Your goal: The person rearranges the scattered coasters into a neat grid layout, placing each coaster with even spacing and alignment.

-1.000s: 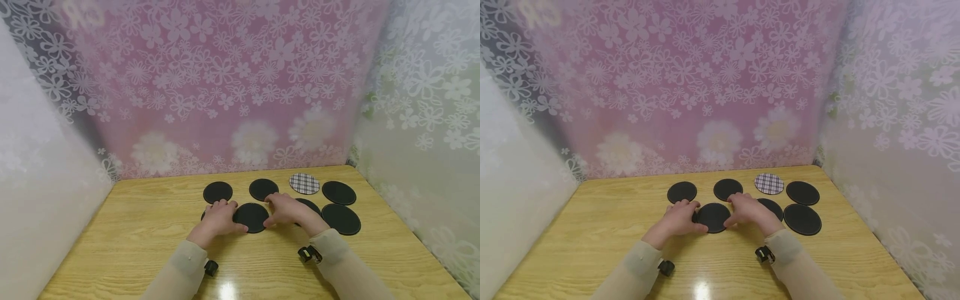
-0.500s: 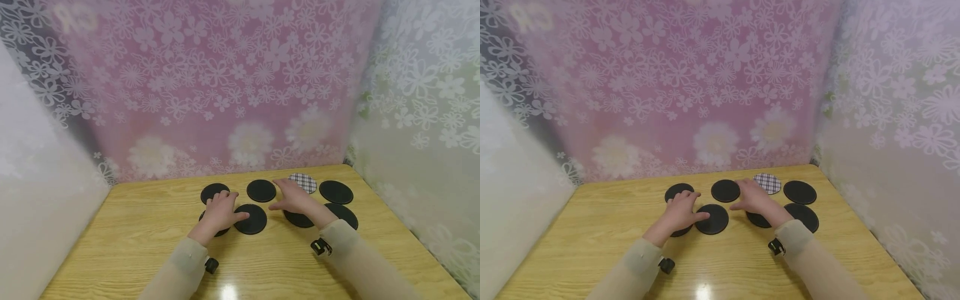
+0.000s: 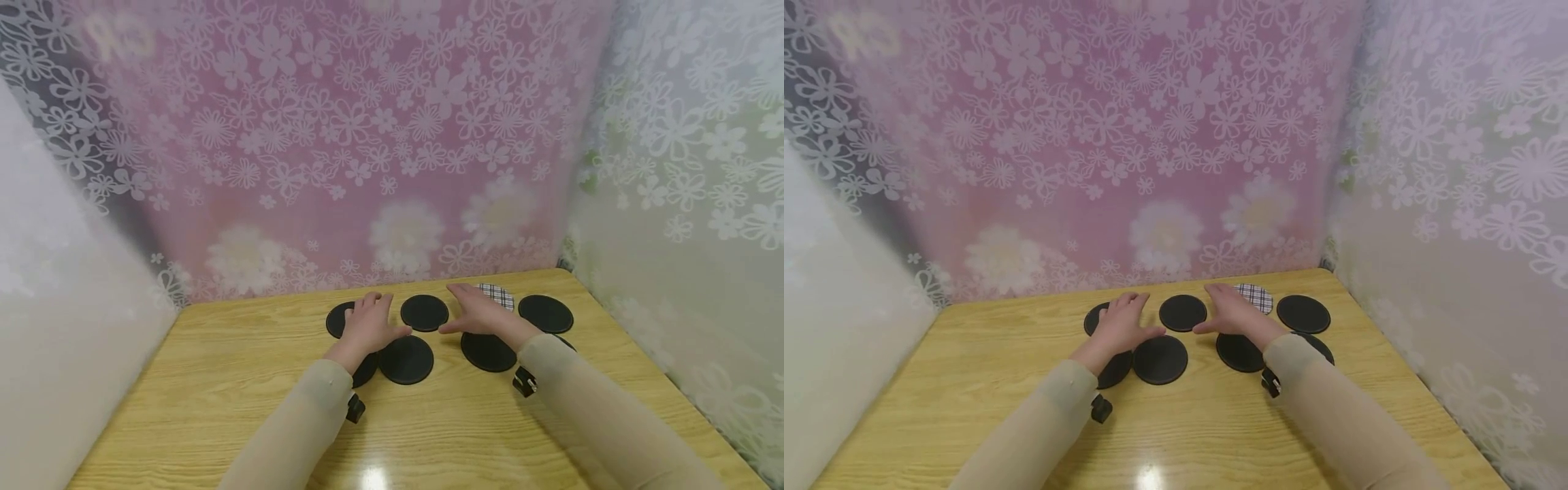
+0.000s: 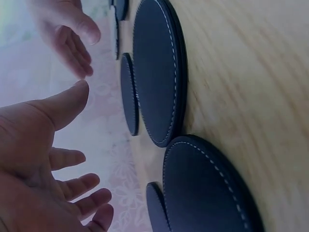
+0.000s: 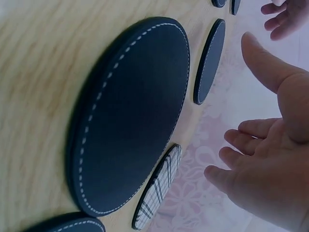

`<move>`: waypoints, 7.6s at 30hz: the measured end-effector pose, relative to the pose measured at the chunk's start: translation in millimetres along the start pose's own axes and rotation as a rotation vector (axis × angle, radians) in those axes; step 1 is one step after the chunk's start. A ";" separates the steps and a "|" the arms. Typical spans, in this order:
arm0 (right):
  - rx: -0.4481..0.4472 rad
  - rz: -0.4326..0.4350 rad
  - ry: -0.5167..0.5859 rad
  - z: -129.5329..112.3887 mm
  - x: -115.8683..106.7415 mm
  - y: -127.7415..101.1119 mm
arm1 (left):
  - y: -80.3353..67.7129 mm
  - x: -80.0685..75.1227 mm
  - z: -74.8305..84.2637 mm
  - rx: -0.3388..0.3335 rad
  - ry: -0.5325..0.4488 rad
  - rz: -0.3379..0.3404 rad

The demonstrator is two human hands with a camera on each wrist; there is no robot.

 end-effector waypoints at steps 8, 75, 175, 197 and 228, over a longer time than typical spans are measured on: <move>0.029 -0.064 0.016 0.8 5.6 15.6 | 24.4 14.0 -3.1 -0.026 0.000 -0.012; 0.163 -0.075 0.053 -9.8 20.2 38.3 | 45.3 34.6 2.0 -0.087 -0.023 0.026; 0.032 -0.103 0.034 -46.5 27.7 42.4 | 7.7 6.2 -38.7 -0.014 -0.061 0.069; -0.041 0.029 -0.029 3.5 0.0 -51.0 | -13.5 17.5 6.8 0.066 -0.097 0.077; -0.003 -0.055 0.076 52.8 -4.4 -114.7 | -19.6 64.4 85.6 0.167 -0.075 0.003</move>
Point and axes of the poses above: each hand's wrist, its own y-axis towards the middle knuckle, its own x-axis out of the palm, z = x × y, the point moved 3 cm from there along y, towards the middle knuckle, and after that the axes turned 5 degrees about -y, right-handed, at the moved point
